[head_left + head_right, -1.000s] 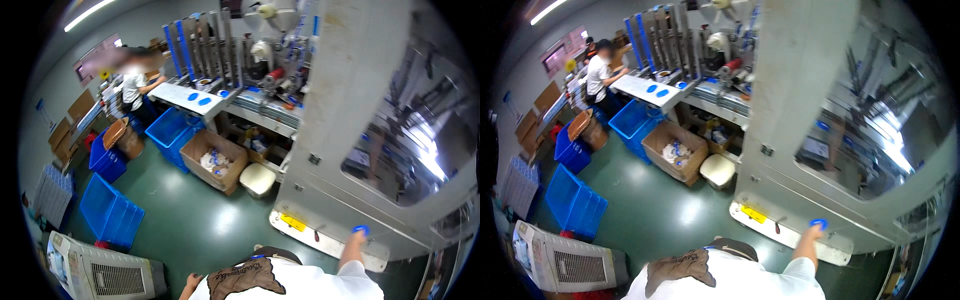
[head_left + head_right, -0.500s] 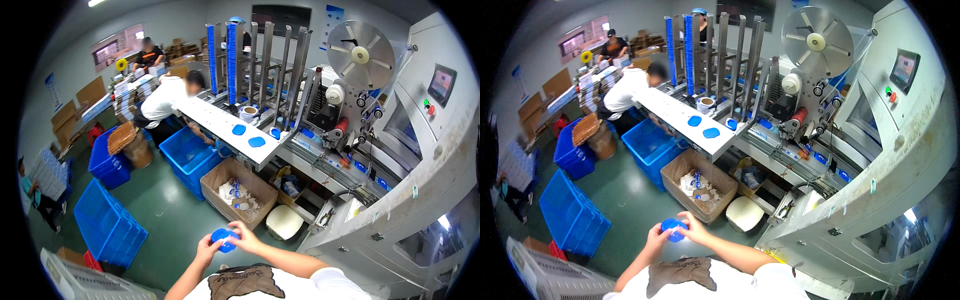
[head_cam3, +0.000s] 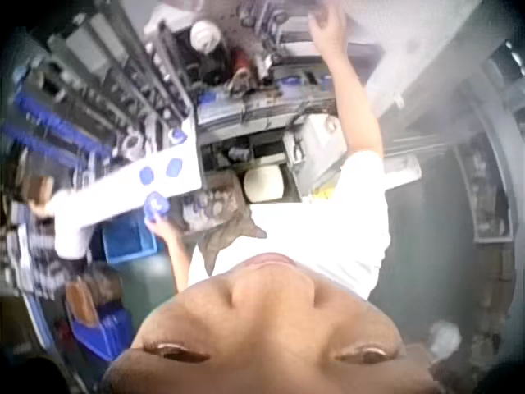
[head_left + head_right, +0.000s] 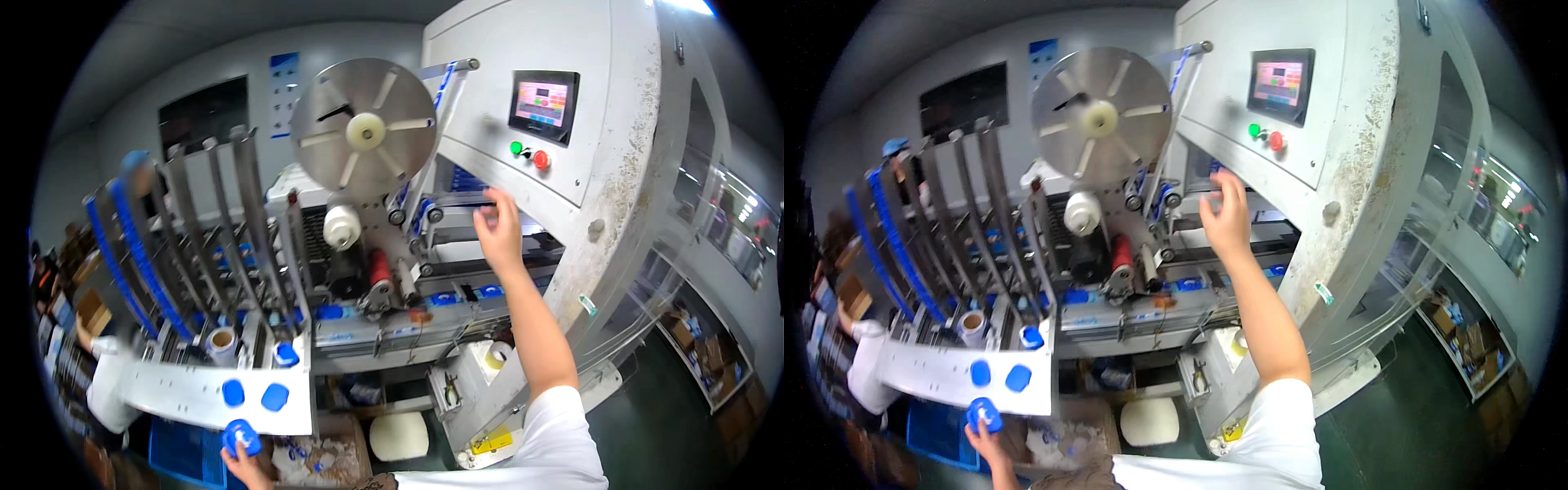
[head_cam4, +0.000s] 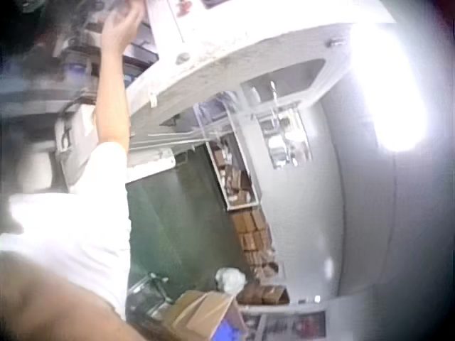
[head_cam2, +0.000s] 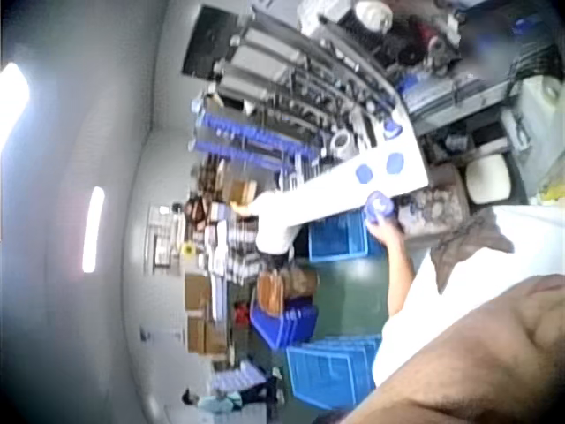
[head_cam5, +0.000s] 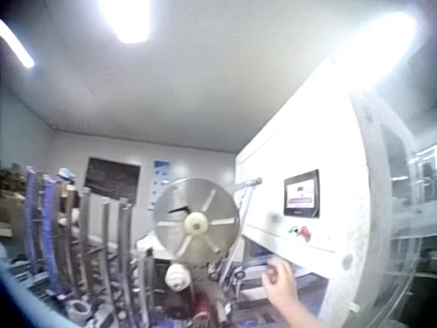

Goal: The person assembles and packages wet wipe containers by hand and using industrial machinery. They retrieve a plastic lid, place it onto a soft package of wet wipes on a conveyor, and then monitor the automated robotic arm as it processes the items before interacting with a control panel.

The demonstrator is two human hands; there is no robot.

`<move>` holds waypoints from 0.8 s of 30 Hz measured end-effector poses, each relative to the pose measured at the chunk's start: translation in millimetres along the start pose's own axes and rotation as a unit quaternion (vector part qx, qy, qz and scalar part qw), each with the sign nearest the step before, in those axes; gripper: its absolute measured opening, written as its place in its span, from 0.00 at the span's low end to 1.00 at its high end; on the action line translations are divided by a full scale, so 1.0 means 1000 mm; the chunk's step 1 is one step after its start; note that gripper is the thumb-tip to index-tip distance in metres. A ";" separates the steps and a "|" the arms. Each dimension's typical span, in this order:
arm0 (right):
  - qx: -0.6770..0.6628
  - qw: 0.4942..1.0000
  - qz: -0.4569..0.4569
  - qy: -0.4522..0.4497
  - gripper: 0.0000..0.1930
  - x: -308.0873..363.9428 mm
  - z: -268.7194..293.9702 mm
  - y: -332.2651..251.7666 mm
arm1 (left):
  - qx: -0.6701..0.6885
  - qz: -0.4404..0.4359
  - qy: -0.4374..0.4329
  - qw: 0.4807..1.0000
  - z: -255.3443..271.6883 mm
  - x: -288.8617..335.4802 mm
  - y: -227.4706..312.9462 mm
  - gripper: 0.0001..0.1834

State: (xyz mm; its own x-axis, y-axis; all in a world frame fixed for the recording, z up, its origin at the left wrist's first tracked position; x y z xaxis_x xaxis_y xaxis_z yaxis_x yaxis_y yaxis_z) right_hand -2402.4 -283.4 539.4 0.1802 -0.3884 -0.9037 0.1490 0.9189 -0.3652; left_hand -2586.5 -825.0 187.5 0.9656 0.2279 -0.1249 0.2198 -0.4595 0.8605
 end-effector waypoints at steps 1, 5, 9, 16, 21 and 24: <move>0.058 0.998 0.028 0.026 0.18 -0.029 0.002 0.009 | -0.019 0.002 0.033 0.999 -0.016 -0.015 -0.009 0.15; 0.415 0.909 0.011 0.020 0.25 -0.111 0.000 0.006 | -0.009 -0.038 0.078 0.996 -0.005 -0.097 -0.037 0.23; 0.531 0.846 -0.045 -0.020 0.27 -0.169 -0.007 0.015 | -0.216 -0.093 0.175 0.956 -0.065 -0.086 -0.003 0.29; 0.597 0.798 -0.078 -0.027 0.28 -0.214 -0.018 0.018 | -0.206 -0.166 0.169 0.949 -0.051 -0.128 -0.028 0.28; 0.615 0.780 -0.109 -0.027 0.29 -0.217 -0.026 0.028 | -0.191 -0.157 0.153 0.957 -0.061 -0.137 -0.034 0.28; 0.632 0.768 -0.095 -0.029 0.29 -0.216 -0.025 0.034 | -0.187 -0.154 0.150 0.959 -0.061 -0.139 -0.035 0.28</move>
State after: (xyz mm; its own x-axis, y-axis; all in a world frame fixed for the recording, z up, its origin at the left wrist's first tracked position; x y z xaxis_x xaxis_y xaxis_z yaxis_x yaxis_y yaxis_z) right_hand -2460.5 -166.8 717.2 0.0757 -0.5438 -0.8358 0.9969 0.0574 0.0530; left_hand -2736.9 -788.4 204.7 0.7676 0.5655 -0.3017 0.3679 -0.0032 0.9299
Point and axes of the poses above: each hand's wrist, its own x-axis away from the middle knuckle, its own z-axis out of the back of the hand, y = z × x, the point moved 2 cm from there along -x, towards the middle knuckle, and after that the axes turned 10 degrees about x, right-handed, at the moved point
